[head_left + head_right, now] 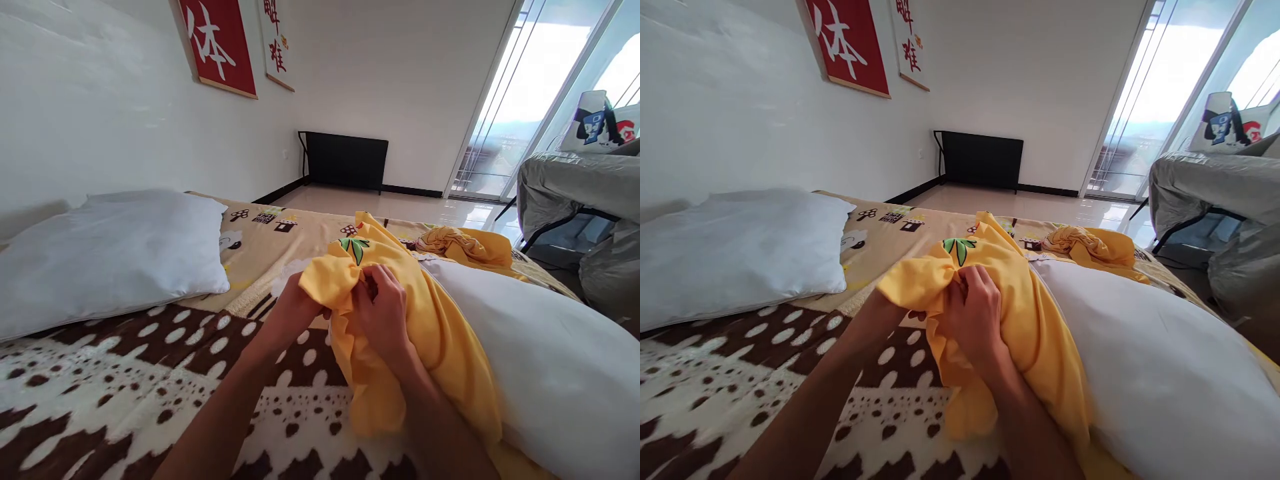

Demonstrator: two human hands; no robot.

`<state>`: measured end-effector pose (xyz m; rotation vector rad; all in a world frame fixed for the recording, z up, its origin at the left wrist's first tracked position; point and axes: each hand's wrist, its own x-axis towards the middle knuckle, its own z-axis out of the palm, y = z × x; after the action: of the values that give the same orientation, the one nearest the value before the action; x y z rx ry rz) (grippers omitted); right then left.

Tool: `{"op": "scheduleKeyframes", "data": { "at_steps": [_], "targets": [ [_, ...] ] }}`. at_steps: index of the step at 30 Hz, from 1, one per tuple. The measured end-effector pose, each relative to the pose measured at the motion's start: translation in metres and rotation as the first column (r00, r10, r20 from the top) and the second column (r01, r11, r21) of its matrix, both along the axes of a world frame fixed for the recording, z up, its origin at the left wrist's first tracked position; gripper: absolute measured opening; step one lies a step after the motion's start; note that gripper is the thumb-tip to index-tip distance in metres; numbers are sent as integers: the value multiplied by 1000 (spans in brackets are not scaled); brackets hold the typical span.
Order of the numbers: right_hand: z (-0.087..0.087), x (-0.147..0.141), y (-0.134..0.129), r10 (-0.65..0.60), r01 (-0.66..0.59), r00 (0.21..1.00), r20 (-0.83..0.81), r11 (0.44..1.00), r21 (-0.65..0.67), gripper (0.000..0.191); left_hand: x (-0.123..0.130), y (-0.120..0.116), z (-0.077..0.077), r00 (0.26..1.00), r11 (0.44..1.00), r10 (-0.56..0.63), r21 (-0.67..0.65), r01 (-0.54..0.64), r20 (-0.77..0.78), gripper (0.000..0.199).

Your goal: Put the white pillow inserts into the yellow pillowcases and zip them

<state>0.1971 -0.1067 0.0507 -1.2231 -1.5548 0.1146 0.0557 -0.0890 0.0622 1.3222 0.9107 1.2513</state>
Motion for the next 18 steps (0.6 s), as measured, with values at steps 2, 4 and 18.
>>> {"op": "scheduleKeyframes", "data": {
  "at_steps": [2, 4, 18],
  "targets": [
    [-1, 0, 2, 20, -20, 1000, -16, 1000, 1, 12, -6, 4, 1, 998, 997, -44, 55, 47, -52, 7],
    [-1, 1, 1, 29, -29, 1000, 6, 999, 17, 13, -9, 8, 0, 994, 996, -86, 25, 84, 65, 8],
    [22, 3, -38, -7, -30, 994, 109, 942, 334, 13, 11, -6, -11, 873, 984, 102, -179, -17, 477, 14]
  ]
}}
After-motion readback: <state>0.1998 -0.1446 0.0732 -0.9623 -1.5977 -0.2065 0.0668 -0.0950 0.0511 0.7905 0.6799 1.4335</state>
